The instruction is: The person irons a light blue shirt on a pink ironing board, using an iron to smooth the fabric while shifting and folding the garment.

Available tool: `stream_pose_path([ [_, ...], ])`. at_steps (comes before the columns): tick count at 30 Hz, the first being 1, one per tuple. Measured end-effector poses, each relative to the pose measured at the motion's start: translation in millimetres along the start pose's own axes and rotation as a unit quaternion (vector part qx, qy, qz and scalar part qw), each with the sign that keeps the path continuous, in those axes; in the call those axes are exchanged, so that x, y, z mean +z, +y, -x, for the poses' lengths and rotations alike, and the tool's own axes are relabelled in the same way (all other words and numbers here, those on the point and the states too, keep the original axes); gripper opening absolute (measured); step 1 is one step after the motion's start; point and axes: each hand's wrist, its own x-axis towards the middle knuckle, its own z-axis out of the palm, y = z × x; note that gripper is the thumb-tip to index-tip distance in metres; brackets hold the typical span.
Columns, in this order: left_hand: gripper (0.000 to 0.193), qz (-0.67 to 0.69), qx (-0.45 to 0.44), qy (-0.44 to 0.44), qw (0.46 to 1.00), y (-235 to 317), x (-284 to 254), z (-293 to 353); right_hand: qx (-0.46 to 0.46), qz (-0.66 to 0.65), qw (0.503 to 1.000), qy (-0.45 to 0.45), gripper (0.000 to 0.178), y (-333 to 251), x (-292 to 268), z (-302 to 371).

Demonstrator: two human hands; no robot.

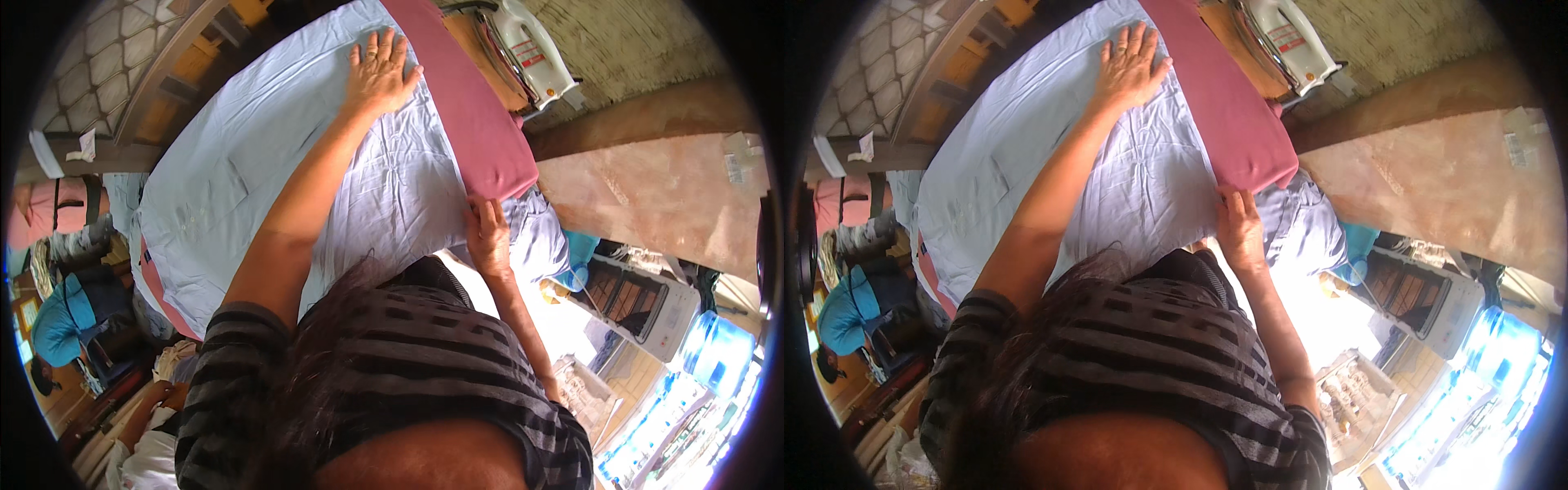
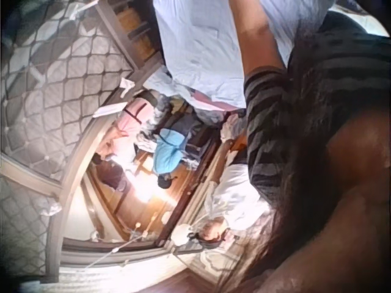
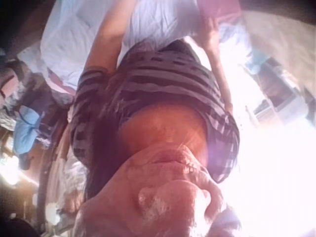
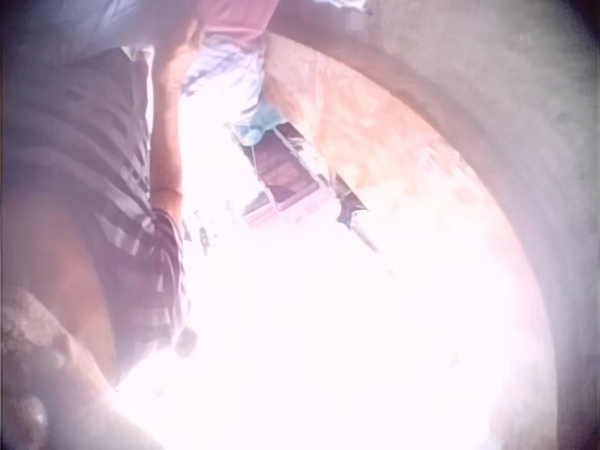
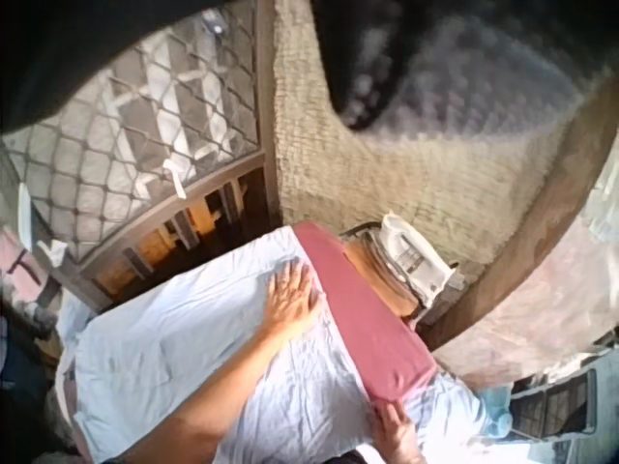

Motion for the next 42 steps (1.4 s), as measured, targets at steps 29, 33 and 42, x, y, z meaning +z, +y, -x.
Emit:
stream_pose_path([
  [29,0.061,-0.281,-0.404,0.109,0.863,-175,-173,317,-0.326,0.145,0.933,-0.046,0.051,-29,119,-249],
  [33,0.046,-0.221,-0.512,0.108,0.823,-276,-193,324,-0.329,0.152,0.931,-0.052,0.050,-26,121,-254],
  [42,0.044,-0.072,-0.509,0.165,0.841,-332,-199,348,-0.332,0.175,0.926,-0.039,0.053,-17,120,-258],
])
